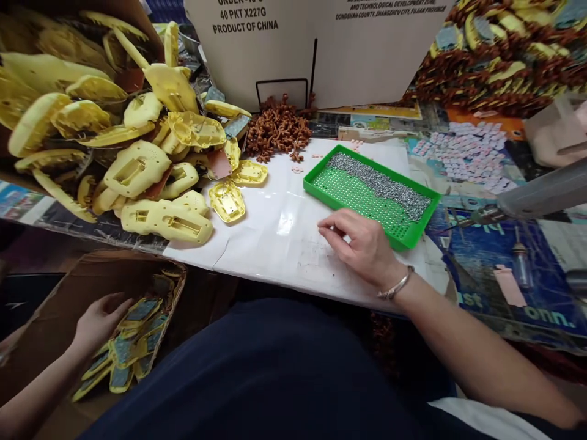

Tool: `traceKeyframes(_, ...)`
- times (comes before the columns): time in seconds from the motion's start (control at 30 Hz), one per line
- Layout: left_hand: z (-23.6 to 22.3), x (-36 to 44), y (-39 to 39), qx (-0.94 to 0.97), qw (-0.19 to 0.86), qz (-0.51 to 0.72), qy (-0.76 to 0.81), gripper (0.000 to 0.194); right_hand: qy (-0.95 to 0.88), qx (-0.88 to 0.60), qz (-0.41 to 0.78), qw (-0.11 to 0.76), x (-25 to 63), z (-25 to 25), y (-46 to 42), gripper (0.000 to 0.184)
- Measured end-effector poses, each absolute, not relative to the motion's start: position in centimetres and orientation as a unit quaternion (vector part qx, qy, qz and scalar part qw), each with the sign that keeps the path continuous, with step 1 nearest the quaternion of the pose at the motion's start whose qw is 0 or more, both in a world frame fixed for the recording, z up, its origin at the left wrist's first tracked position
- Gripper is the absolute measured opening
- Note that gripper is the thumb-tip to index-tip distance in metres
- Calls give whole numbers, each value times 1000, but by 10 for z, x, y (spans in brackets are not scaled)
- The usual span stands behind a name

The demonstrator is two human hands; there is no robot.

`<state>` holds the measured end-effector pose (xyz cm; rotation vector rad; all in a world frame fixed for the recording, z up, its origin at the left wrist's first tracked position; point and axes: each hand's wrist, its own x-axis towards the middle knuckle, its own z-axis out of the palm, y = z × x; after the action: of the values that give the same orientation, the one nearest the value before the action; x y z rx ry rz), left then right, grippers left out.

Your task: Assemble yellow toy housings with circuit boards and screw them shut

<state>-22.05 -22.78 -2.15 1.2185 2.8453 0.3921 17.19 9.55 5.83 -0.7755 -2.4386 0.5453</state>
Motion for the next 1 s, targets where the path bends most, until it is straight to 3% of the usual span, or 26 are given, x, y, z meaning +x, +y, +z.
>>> traceKeyframes(0.13,-5,-193,-185,560,45,237,793,27,-928,-321,86,166,116,88,141,30)
traceKeyframes(0.2,7,-162,-153,699,74,288,651,14,-930,-359,41,72,79,93,166,34)
traceKeyframes(0.27,19,-125,-116,801,87,309,505,15,-922,-386,5,-35,46,92,186,35)
traceKeyframes(0.4,26,-61,-43,836,170,335,400,20,-908,-411,17,-77,9,77,208,28)
traceKeyframes(0.57,18,-8,26,791,278,357,411,21,-909,-409,60,-59,15,80,228,25)
traceKeyframes(0.63,18,6,49,766,260,376,452,19,-899,-428,89,-15,28,89,243,30)
traceKeyframes(0.77,16,18,84,774,108,359,510,25,-839,-485,243,47,58,102,283,30)
traceKeyframes(0.87,9,16,95,821,64,283,491,41,-842,-470,263,0,68,99,307,19)
traceKeyframes(1.0,1,10,95,852,50,244,461,41,-877,-397,242,-118,55,87,322,16)
